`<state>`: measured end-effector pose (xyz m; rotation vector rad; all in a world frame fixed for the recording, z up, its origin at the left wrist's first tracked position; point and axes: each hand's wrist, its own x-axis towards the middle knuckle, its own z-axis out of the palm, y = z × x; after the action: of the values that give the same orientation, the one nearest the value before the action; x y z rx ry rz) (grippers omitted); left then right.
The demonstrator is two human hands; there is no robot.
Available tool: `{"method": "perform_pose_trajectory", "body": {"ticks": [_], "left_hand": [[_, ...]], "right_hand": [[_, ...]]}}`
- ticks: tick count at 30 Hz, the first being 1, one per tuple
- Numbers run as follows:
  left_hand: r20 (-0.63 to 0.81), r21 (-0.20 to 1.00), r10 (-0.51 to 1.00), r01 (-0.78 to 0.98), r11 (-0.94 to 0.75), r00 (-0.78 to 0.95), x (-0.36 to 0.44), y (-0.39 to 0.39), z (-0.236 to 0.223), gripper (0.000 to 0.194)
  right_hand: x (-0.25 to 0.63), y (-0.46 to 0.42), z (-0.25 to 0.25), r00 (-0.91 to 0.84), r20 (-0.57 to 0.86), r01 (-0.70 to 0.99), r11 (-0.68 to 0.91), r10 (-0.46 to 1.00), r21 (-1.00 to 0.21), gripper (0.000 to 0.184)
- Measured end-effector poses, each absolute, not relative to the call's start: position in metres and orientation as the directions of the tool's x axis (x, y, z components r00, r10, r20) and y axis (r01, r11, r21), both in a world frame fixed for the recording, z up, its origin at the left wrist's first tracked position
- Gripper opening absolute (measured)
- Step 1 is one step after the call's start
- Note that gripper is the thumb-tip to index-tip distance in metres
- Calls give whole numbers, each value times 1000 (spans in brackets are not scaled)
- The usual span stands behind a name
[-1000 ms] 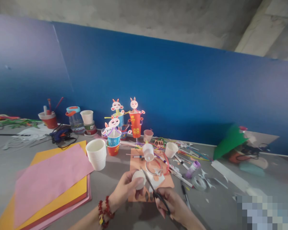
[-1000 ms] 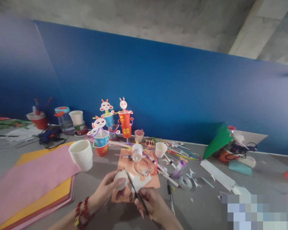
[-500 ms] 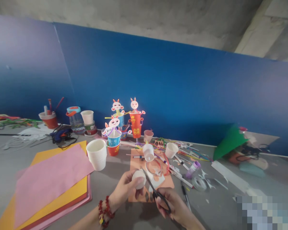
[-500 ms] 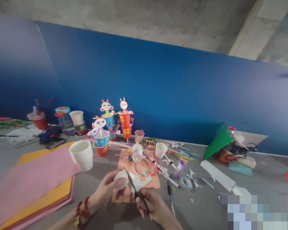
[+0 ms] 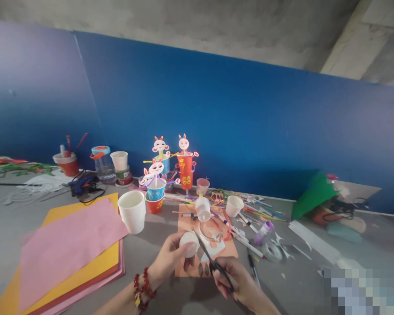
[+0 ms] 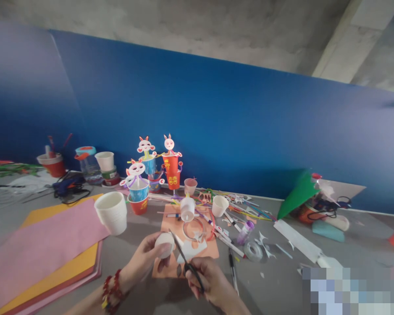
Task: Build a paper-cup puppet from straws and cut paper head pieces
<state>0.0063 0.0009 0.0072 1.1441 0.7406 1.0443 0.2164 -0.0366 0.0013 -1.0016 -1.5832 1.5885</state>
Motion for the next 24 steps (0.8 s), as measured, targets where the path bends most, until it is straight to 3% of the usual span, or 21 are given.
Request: {"method": "perform_pose_trajectory", "body": {"ticks": [9, 24], "left_hand": [[26, 947, 945, -311, 81, 326, 9, -1, 10, 31], [38, 961, 912, -264, 78, 408, 10, -1, 9, 35]], "right_hand": [[218, -37, -3, -492, -70, 59, -47, 867, -997, 60], [216, -37, -3, -473, -69, 57, -48, 878, -997, 64]]}}
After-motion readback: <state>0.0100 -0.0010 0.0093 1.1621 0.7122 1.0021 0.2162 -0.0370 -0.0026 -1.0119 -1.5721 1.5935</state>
